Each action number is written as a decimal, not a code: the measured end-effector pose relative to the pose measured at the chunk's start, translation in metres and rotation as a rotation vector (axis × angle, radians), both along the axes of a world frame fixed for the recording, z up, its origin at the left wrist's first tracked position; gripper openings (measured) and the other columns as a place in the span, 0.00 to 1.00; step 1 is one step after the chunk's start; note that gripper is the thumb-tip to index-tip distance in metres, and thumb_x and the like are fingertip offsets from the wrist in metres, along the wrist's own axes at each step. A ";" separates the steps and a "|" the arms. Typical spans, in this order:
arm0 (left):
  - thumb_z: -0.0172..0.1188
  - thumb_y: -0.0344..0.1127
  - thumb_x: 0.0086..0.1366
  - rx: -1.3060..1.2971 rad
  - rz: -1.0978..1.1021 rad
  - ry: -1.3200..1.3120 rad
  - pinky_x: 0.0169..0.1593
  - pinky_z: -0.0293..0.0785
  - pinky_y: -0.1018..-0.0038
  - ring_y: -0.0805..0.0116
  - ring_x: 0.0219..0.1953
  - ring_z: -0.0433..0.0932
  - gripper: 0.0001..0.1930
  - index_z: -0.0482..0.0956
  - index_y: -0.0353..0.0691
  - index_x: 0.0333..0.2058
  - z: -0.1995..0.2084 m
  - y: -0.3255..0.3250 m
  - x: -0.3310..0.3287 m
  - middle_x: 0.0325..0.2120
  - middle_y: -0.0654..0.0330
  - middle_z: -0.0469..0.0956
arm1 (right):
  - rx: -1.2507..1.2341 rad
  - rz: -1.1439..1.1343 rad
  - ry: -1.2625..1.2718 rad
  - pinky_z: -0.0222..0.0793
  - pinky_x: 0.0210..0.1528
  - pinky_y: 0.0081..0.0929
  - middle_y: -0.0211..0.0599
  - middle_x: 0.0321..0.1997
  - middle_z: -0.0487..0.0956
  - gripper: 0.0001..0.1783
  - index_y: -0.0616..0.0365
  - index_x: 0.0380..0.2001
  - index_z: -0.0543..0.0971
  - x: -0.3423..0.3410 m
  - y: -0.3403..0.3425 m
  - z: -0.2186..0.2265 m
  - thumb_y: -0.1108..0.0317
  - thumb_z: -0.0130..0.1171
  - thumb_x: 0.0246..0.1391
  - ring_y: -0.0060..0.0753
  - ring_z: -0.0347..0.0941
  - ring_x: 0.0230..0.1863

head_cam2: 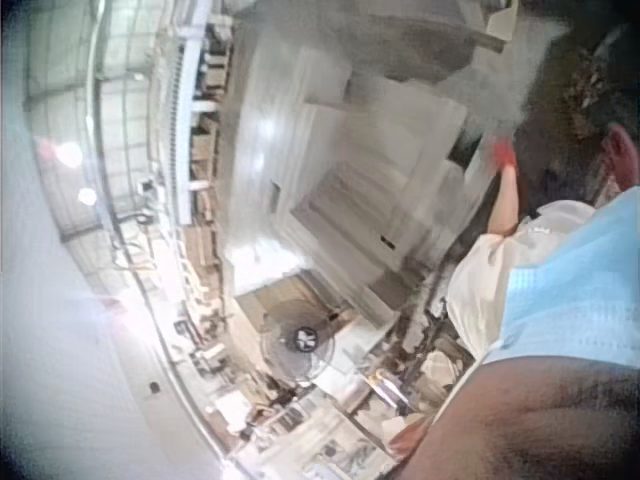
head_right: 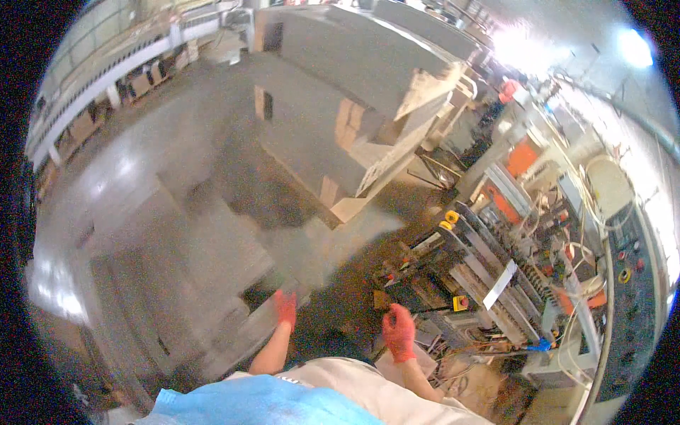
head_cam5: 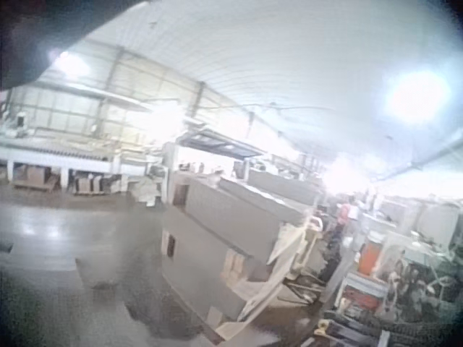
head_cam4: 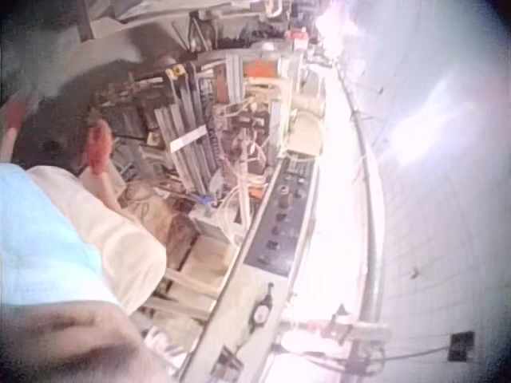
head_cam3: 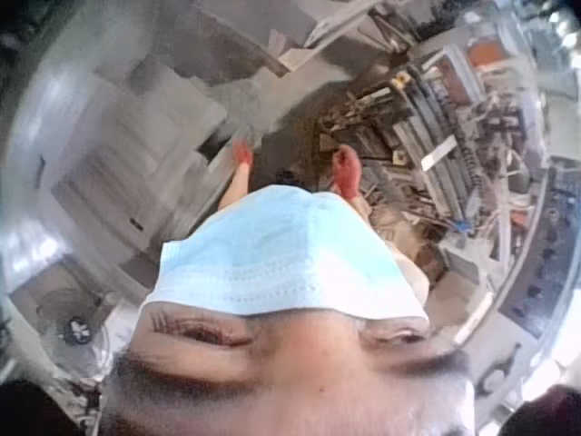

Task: The person repeatedly picks up long, thin wooden planks from a stack and places them onto a machine's feed table. After several cycles, the person moves to a large stack of planks and adjusts the alignment of the top pieces. The person then returns to the machine to continue feeding planks one by one.

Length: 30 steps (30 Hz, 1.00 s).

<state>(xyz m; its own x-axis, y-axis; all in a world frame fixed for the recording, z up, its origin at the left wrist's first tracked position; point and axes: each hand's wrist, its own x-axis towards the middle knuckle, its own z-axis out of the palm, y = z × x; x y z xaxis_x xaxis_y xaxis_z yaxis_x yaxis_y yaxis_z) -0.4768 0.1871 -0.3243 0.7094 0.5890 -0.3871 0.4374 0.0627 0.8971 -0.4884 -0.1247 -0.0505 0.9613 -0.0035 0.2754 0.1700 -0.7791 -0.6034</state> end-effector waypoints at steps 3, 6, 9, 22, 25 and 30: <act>0.61 0.49 0.71 0.140 -0.203 -0.295 0.73 0.57 0.61 0.57 0.72 0.61 0.36 0.61 0.36 0.70 0.086 -0.029 0.163 0.70 0.52 0.63 | -0.044 -0.211 -0.285 0.75 0.50 0.36 0.44 0.44 0.81 0.16 0.61 0.48 0.79 0.030 -0.050 0.074 0.73 0.65 0.56 0.44 0.79 0.45; 0.56 0.47 0.76 0.271 -0.325 -0.551 0.74 0.54 0.63 0.58 0.74 0.57 0.30 0.63 0.34 0.67 0.227 -0.079 0.302 0.69 0.51 0.62 | 0.227 -0.440 -0.495 0.73 0.53 0.36 0.43 0.44 0.81 0.13 0.63 0.47 0.79 0.037 -0.123 0.096 0.78 0.62 0.59 0.42 0.78 0.46; 0.63 0.42 0.72 0.163 -0.340 -0.862 0.69 0.64 0.64 0.58 0.67 0.68 0.32 0.64 0.35 0.67 0.391 -0.124 0.403 0.67 0.48 0.67 | 0.262 -0.654 -0.536 0.72 0.55 0.35 0.42 0.47 0.80 0.13 0.65 0.50 0.78 0.039 -0.185 0.106 0.78 0.59 0.63 0.38 0.75 0.47; 0.72 0.61 0.55 0.686 -0.244 -0.751 0.61 0.71 0.57 0.46 0.59 0.73 0.36 0.77 0.49 0.58 0.606 -0.226 0.706 0.46 0.49 0.84 | 0.403 -1.014 -0.337 0.70 0.56 0.36 0.43 0.51 0.78 0.13 0.64 0.53 0.76 0.025 -0.281 0.059 0.78 0.54 0.67 0.39 0.74 0.52; 0.73 0.58 0.55 0.822 -0.135 -0.711 0.59 0.73 0.57 0.47 0.56 0.75 0.31 0.81 0.50 0.54 0.605 -0.219 0.746 0.43 0.49 0.85 | 0.480 -1.059 -0.395 0.70 0.57 0.36 0.43 0.51 0.78 0.14 0.64 0.53 0.76 0.023 -0.276 0.048 0.81 0.51 0.66 0.39 0.74 0.53; 0.73 0.49 0.57 0.560 -0.016 -0.883 0.55 0.74 0.60 0.51 0.51 0.77 0.23 0.83 0.45 0.48 0.578 -0.192 0.790 0.41 0.48 0.85 | 0.596 -1.127 -0.356 0.70 0.58 0.36 0.44 0.52 0.78 0.12 0.65 0.53 0.76 0.017 -0.271 0.032 0.77 0.53 0.68 0.40 0.74 0.54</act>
